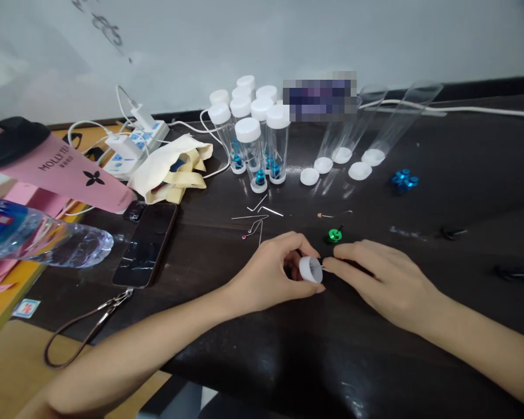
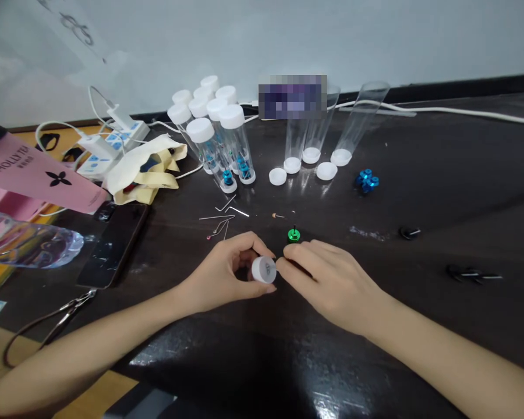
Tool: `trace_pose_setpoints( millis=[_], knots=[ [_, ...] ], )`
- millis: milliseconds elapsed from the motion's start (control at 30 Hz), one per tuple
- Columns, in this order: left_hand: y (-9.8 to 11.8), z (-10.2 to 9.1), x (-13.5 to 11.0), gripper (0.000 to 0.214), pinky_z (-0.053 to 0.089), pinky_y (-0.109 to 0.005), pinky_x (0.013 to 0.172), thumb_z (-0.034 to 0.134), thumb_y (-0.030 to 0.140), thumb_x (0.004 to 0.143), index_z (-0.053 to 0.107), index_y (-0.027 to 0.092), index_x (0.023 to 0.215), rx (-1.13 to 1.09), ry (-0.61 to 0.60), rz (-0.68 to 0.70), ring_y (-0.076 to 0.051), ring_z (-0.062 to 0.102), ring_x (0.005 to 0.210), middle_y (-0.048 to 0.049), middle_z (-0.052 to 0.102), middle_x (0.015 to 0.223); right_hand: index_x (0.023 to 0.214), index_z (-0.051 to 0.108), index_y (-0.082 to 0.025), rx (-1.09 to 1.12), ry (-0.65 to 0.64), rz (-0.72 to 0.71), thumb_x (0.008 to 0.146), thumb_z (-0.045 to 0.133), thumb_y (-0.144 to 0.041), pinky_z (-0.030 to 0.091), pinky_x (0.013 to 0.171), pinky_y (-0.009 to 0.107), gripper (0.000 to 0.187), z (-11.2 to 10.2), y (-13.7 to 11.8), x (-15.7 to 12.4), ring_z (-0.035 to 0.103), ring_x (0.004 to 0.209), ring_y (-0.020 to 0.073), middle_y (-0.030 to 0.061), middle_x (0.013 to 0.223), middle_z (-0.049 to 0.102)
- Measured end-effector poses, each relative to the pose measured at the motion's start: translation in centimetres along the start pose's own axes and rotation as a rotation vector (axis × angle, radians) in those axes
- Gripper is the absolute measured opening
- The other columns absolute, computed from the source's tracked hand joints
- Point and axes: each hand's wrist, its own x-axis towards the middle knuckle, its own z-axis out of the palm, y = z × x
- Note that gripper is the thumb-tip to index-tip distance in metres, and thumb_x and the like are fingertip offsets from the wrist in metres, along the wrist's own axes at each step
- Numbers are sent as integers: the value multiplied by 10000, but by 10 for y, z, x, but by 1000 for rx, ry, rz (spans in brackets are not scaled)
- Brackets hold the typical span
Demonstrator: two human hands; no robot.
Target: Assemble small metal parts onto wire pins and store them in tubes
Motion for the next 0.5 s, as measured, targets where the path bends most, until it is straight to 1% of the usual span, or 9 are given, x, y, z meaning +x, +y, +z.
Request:
trace_pose_setpoints(
  millis=[100, 200, 267, 367, 433, 500],
  knots=[
    [-1, 1, -1, 312, 443, -264, 611, 789, 251, 683, 586, 183, 910, 42, 33, 17, -118, 556, 702, -2, 586, 851, 899, 679, -139, -38, 17, -73, 960, 421, -68, 471, 590, 309, 275, -3, -1, 4, 578, 636, 176, 79, 790, 677],
    [0, 1, -1, 303, 438, -259, 599, 791, 241, 678, 592, 189, 901, 109, 74, 45, -119, 553, 699, 7, 576, 835, 939, 686, -141, -37, 59, -96, 956, 417, -50, 480, 588, 312, 284, -4, -2, 5, 601, 652, 183, 77, 796, 688],
    [1, 1, -1, 303, 438, -259, 605, 796, 242, 674, 598, 193, 898, 147, 92, 47, -122, 550, 704, 7, 586, 829, 961, 686, -141, -19, 49, -76, 959, 416, -54, 489, 587, 312, 283, -2, -1, 3, 620, 673, 188, 77, 814, 692],
    [3, -2, 0, 312, 435, -263, 618, 810, 278, 669, 611, 190, 892, 178, 115, 45, -128, 548, 713, -1, 613, 831, 997, 677, -137, 26, -9, -22, 972, 419, -81, 510, 605, 308, 265, 2, 1, -2, 646, 707, 189, 76, 845, 692],
    [3, -3, 1, 322, 438, -271, 640, 813, 305, 672, 620, 185, 901, 167, 118, 49, -136, 562, 734, -8, 632, 841, 1012, 665, -139, 63, -38, 24, 980, 425, -102, 516, 606, 304, 245, 4, 3, -5, 659, 718, 188, 74, 859, 689],
    [3, -3, 2, 332, 448, -281, 676, 809, 316, 684, 621, 181, 922, 122, 102, 50, -146, 584, 767, -14, 650, 858, 1008, 654, -139, 97, -40, 67, 983, 425, -104, 513, 596, 293, 232, 4, 3, -5, 670, 720, 183, 77, 874, 689]
  ],
)
